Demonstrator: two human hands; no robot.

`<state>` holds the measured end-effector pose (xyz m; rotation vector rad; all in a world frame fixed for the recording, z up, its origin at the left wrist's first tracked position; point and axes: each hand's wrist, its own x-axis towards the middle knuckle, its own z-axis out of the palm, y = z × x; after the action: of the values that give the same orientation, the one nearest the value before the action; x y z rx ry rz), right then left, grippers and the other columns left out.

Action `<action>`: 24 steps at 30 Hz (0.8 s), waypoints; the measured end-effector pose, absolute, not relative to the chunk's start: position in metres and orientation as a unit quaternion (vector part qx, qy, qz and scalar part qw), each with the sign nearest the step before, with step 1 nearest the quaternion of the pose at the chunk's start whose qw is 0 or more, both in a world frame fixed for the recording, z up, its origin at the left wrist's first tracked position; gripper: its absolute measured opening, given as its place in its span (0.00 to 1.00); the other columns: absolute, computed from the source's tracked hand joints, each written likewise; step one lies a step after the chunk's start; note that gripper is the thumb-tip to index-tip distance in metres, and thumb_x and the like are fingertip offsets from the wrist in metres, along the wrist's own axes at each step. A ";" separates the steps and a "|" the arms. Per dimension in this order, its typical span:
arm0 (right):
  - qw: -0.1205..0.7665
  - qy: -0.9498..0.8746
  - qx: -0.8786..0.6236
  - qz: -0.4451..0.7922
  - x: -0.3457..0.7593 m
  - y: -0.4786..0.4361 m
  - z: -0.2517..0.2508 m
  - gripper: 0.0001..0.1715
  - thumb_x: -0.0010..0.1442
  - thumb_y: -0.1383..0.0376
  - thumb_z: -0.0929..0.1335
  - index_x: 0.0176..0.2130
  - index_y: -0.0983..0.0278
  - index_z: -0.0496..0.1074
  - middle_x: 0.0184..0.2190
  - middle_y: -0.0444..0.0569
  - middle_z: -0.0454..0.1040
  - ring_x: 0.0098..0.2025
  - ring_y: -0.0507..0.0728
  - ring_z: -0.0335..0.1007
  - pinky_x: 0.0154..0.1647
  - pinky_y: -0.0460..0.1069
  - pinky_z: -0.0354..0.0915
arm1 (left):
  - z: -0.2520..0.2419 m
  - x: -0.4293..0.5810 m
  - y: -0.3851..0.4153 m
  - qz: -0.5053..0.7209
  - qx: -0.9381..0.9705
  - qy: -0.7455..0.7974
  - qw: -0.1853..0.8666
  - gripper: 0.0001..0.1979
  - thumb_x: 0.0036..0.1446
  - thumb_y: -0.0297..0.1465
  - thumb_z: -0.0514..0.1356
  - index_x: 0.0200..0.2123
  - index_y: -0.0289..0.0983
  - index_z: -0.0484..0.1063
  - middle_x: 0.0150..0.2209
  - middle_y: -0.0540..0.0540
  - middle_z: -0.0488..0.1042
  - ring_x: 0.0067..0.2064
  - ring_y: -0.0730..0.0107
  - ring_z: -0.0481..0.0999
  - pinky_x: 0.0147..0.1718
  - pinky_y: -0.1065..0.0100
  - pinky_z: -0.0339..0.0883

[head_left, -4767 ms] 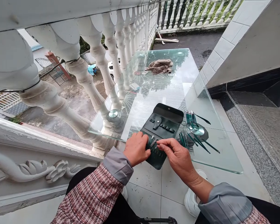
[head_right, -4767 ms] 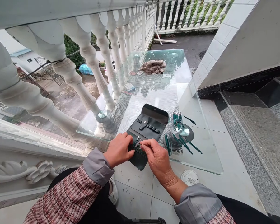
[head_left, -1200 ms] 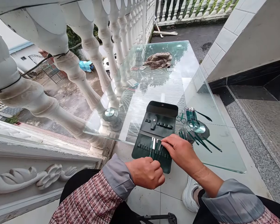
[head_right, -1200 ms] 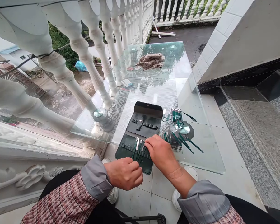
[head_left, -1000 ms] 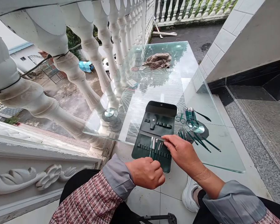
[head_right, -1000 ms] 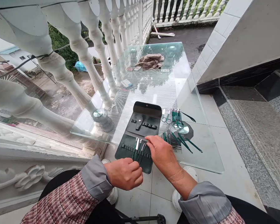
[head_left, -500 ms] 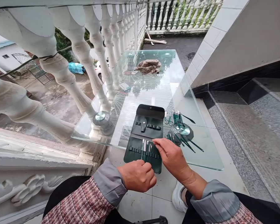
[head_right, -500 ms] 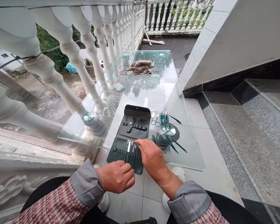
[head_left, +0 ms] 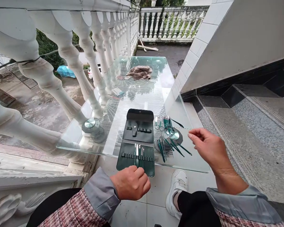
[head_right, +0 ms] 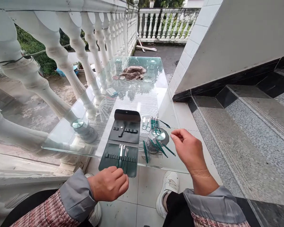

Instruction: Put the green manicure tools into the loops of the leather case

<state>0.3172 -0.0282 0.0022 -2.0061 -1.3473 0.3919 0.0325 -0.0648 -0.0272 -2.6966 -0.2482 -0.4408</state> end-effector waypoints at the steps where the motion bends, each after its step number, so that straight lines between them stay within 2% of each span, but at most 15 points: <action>1: 0.328 -0.522 -0.773 0.148 0.319 -0.029 0.002 0.11 0.51 0.57 0.65 0.31 0.61 0.72 0.25 0.45 0.73 0.26 0.54 0.68 0.30 0.49 0.62 | -0.027 0.034 -0.064 -0.161 -0.962 -0.088 0.200 0.03 0.54 0.24 0.54 0.28 0.33 0.65 0.22 0.49 0.63 0.21 0.73 0.58 0.18 0.67 0.45; 7: 0.177 -0.658 -0.714 0.158 0.316 -0.025 -0.015 0.08 0.52 0.61 0.64 0.25 0.59 0.70 0.24 0.42 0.73 0.27 0.54 0.66 0.28 0.47 0.56 | -0.027 0.044 -0.063 -0.169 -0.963 -0.078 0.194 0.03 0.53 0.26 0.56 0.28 0.34 0.65 0.21 0.51 0.61 0.21 0.74 0.58 0.18 0.68 0.45; 14: 0.153 -0.695 -0.693 0.113 0.314 -0.023 -0.028 0.06 0.54 0.64 0.64 0.27 0.60 0.69 0.27 0.43 0.71 0.28 0.52 0.66 0.27 0.46 0.56 | -0.026 0.053 -0.063 -0.222 -0.959 -0.032 0.174 0.05 0.53 0.27 0.57 0.25 0.34 0.66 0.20 0.51 0.60 0.21 0.74 0.58 0.17 0.67 0.44; 24: 0.108 -0.722 -0.681 0.059 0.312 -0.025 -0.031 0.08 0.56 0.69 0.60 0.28 0.61 0.66 0.28 0.45 0.69 0.28 0.53 0.63 0.27 0.47 0.53 | -0.035 0.062 -0.062 -0.263 -0.953 0.027 0.145 0.07 0.52 0.29 0.59 0.24 0.34 0.69 0.20 0.51 0.61 0.20 0.75 0.58 0.16 0.68 0.44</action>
<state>0.3122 -0.0246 -0.0309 -2.0036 -2.1236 0.1728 0.0617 -0.0624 -0.0347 -2.7461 0.0768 -0.7590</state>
